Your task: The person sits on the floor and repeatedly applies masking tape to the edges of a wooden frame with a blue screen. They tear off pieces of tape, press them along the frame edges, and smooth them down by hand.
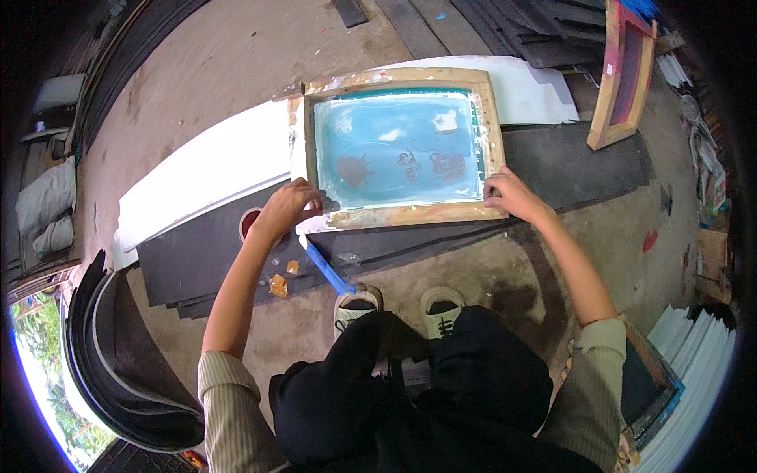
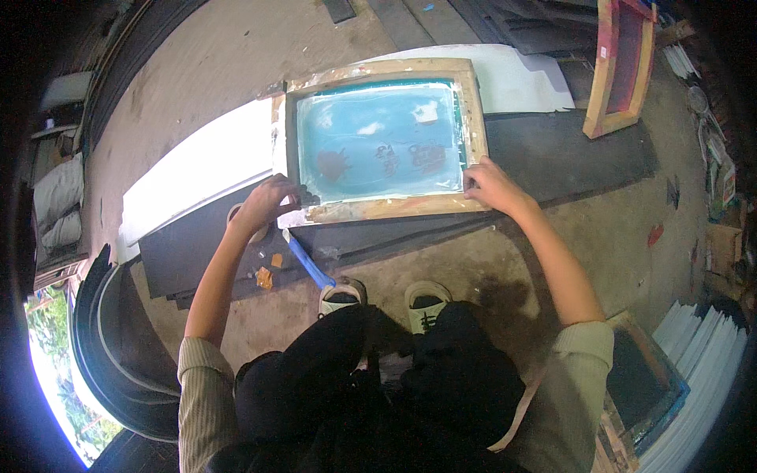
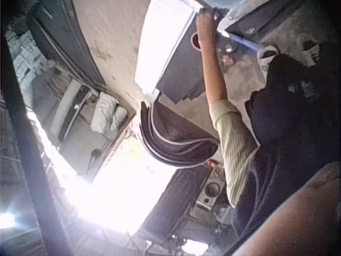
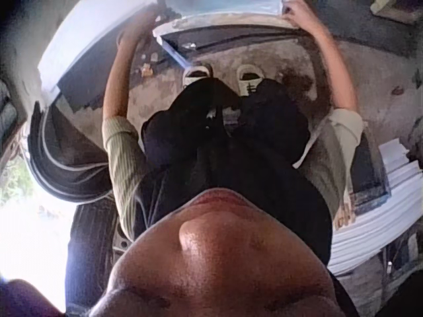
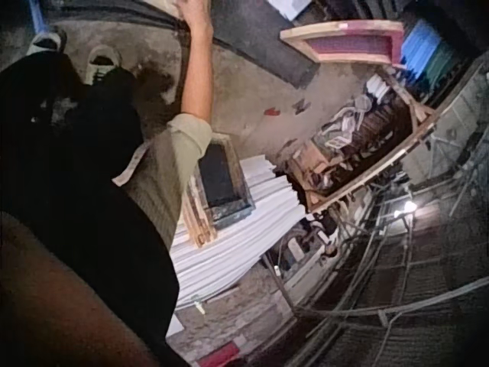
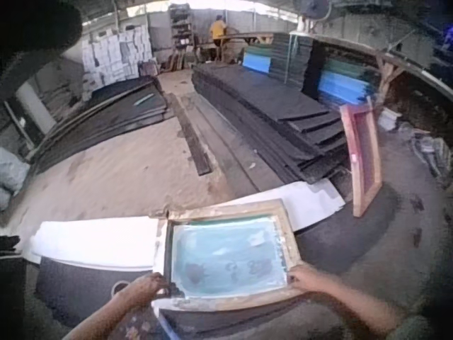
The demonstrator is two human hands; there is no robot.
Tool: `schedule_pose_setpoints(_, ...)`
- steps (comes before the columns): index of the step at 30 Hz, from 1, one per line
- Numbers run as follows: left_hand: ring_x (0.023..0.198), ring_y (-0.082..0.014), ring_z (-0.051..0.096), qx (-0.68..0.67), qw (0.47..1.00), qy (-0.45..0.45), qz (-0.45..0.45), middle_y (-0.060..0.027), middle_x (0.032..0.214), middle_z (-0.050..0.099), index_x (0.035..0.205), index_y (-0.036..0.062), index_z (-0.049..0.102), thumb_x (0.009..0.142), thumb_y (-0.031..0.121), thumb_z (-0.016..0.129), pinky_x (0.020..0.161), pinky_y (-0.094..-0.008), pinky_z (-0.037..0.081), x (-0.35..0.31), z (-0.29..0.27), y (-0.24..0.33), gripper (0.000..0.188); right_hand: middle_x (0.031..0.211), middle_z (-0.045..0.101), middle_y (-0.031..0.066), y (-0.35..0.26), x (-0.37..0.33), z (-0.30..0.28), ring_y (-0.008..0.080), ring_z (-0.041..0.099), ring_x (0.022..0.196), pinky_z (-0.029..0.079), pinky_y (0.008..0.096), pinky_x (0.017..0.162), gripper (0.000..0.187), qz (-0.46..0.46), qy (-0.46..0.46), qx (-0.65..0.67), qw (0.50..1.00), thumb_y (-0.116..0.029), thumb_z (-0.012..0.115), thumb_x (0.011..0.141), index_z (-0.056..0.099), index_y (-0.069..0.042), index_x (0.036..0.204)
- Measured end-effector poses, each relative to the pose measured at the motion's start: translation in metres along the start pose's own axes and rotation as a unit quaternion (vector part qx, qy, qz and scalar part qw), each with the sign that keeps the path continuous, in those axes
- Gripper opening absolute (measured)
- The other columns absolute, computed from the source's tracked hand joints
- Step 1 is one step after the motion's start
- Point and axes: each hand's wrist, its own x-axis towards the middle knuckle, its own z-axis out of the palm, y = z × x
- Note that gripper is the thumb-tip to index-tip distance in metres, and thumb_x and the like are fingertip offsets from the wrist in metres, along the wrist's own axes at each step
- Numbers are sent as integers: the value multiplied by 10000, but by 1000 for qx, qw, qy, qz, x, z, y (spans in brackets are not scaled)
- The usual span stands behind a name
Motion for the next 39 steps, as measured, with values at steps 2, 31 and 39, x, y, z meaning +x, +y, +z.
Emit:
schedule_pose_setpoints(2, 918, -240, 568, -15, 1000, 20, -1, -67, 840, 630, 808, 68, 626, 734, 168, 677, 790, -357, 478, -2, 3, -1, 134, 844, 617, 126, 0, 0, -1, 288, 503, 921, 404, 391, 841, 139, -16, 13, -4, 1000, -107, 683, 707, 597, -17, 768)
schedule_pose_setpoints(31, 648, -228, 632, -200, 963, 67, -171, -128, 737, 650, 882, 4, 584, 756, 151, 703, 587, -334, 485, -40, -32, 7, 227, 680, 558, 54, -42, -16, -38, 179, 487, 710, 405, 327, 666, 135, 64, 99, 83, 990, -69, 691, 732, 616, -28, 836)
schedule_pose_setpoints(39, 800, -226, 569, -99, 985, 5, -140, -61, 751, 664, 794, 60, 673, 787, 285, 657, 698, -365, 476, -6, -10, -7, 226, 691, 626, 51, -4, -4, -15, 225, 495, 799, 382, 363, 754, 100, 106, 97, -7, 990, -151, 702, 717, 662, -67, 754)
